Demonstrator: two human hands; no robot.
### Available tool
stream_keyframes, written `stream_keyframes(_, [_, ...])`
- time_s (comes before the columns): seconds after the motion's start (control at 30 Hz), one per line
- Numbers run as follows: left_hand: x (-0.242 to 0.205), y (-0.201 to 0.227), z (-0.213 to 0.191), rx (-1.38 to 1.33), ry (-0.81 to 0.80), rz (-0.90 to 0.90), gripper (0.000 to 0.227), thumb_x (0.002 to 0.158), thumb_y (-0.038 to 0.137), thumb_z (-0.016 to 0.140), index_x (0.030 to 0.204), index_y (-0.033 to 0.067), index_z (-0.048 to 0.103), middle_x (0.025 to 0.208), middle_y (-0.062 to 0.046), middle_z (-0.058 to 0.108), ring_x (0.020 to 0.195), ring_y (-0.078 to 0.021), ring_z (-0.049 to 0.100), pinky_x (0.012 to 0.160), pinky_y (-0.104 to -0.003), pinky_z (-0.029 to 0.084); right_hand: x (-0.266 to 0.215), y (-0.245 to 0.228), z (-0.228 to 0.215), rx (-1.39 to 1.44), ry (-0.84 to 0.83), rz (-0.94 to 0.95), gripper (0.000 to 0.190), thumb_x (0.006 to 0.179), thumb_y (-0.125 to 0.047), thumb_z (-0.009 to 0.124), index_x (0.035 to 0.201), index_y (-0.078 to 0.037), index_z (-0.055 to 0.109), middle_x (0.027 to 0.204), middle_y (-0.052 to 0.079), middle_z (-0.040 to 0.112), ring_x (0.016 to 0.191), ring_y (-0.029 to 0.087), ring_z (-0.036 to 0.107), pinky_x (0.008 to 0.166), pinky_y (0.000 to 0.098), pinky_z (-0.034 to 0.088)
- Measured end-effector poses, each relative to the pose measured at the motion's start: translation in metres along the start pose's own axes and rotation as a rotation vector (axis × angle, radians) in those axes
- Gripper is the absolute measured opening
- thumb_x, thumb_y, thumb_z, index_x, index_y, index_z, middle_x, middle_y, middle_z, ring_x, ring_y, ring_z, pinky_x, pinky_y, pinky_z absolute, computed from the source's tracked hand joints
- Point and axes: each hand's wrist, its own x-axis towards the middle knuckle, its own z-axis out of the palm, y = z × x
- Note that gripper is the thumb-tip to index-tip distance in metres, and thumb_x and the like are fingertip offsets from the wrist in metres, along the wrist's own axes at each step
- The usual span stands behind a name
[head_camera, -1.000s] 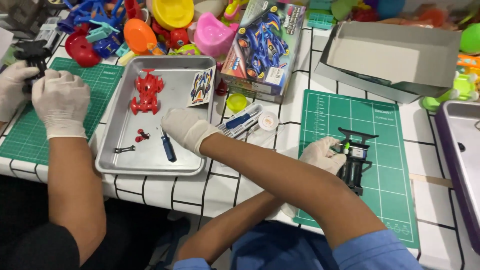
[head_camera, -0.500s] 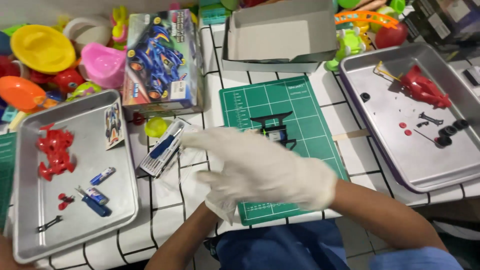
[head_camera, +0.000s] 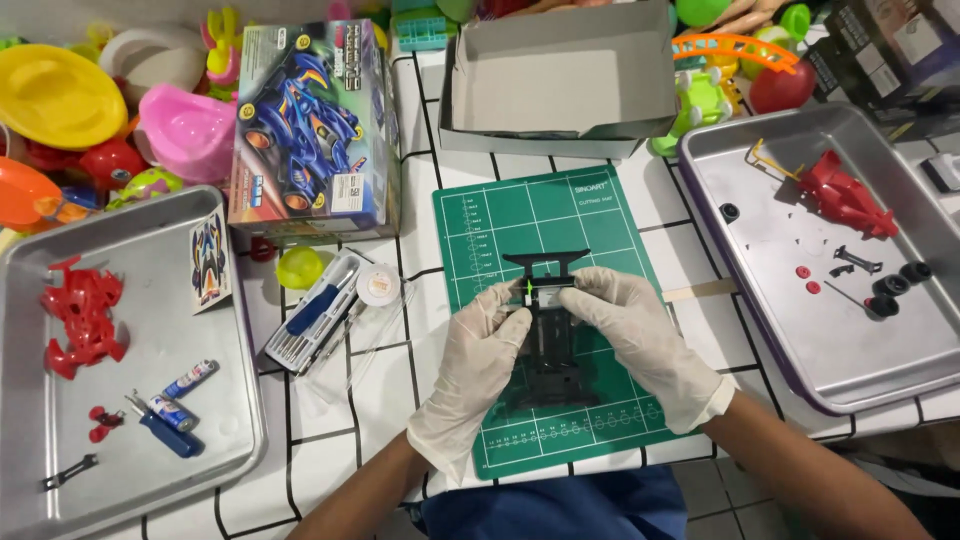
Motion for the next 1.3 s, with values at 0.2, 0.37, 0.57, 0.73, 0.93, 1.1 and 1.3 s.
stream_keyframes(0.2, [0.000, 0.007, -0.004, 0.038, 0.051, -0.018, 0.030, 0.099, 0.016, 0.065, 0.124, -0.0001, 0.074, 0.108, -0.016, 0.080, 0.099, -0.0149, 0.065, 0.091, -0.035, 0.059, 0.010, 0.014, -0.005, 0.032, -0.009, 0.021, 0.016, 0.087, -0.005, 0.079, 0.102, 0.002, 0.079, 0.086, 0.013, 0.076, 0.076, 0.016, 0.065, 0.076, 0.0292, 0.056])
stream_keyframes(0.37, [0.016, -0.002, -0.009, -0.031, 0.046, -0.156, 0.025, 0.097, 0.017, 0.066, 0.114, 0.0042, 0.080, 0.106, -0.010, 0.082, 0.101, -0.0150, 0.068, 0.095, -0.032, 0.059, 0.022, 0.039, -0.025, 0.116, -0.118, -0.025, 0.021, 0.085, -0.010, 0.080, 0.104, 0.000, 0.078, 0.090, 0.012, 0.079, 0.078, 0.017, 0.070, 0.076, 0.0304, 0.060])
stream_keyframes(0.57, [0.020, -0.018, -0.015, -0.096, 0.043, -0.261, 0.027, 0.094, 0.022, 0.066, 0.107, 0.0029, 0.080, 0.100, -0.015, 0.084, 0.095, -0.0238, 0.075, 0.084, -0.036, 0.059, 0.025, 0.045, -0.030, 0.188, -0.205, -0.040, 0.035, 0.083, -0.013, 0.079, 0.115, 0.001, 0.076, 0.107, 0.017, 0.081, 0.091, 0.024, 0.078, 0.081, 0.0349, 0.067])
stream_keyframes(0.73, [0.017, -0.003, -0.008, -0.022, 0.036, -0.306, 0.020, 0.085, 0.009, 0.074, 0.102, 0.0005, 0.082, 0.115, -0.012, 0.082, 0.100, -0.0184, 0.075, 0.077, -0.030, 0.064, 0.024, 0.053, -0.033, 0.251, -0.164, 0.013, 0.039, 0.079, -0.009, 0.083, 0.115, -0.001, 0.074, 0.108, 0.019, 0.080, 0.094, 0.026, 0.078, 0.081, 0.0374, 0.067])
stream_keyframes(0.93, [0.017, -0.013, -0.010, -0.029, 0.040, -0.208, 0.024, 0.087, 0.008, 0.073, 0.110, 0.0030, 0.080, 0.117, -0.012, 0.081, 0.122, -0.0208, 0.071, 0.100, -0.031, 0.059, 0.020, 0.044, -0.035, 0.264, -0.129, -0.161, 0.017, 0.093, -0.014, 0.072, 0.106, -0.003, 0.074, 0.108, 0.013, 0.077, 0.079, 0.016, 0.071, 0.060, 0.0302, 0.067])
stream_keyframes(1.1, [0.017, -0.021, -0.011, -0.013, 0.028, -0.141, 0.021, 0.086, 0.005, 0.075, 0.107, 0.0025, 0.080, 0.115, -0.011, 0.081, 0.114, -0.0189, 0.073, 0.097, -0.029, 0.061, 0.019, 0.049, -0.032, 0.191, -0.067, -0.144, 0.011, 0.093, -0.008, 0.072, 0.102, -0.001, 0.073, 0.098, 0.012, 0.075, 0.075, 0.018, 0.071, 0.059, 0.0298, 0.068])
stream_keyframes(1.3, [0.016, -0.021, -0.014, 0.016, -0.002, -0.162, 0.017, 0.087, 0.008, 0.075, 0.103, 0.0060, 0.081, 0.122, -0.012, 0.079, 0.122, -0.0211, 0.071, 0.096, -0.031, 0.062, 0.017, 0.052, -0.030, 0.221, -0.072, -0.202, 0.013, 0.092, -0.011, 0.074, 0.102, -0.004, 0.073, 0.109, 0.014, 0.074, 0.082, 0.019, 0.073, 0.059, 0.0270, 0.067])
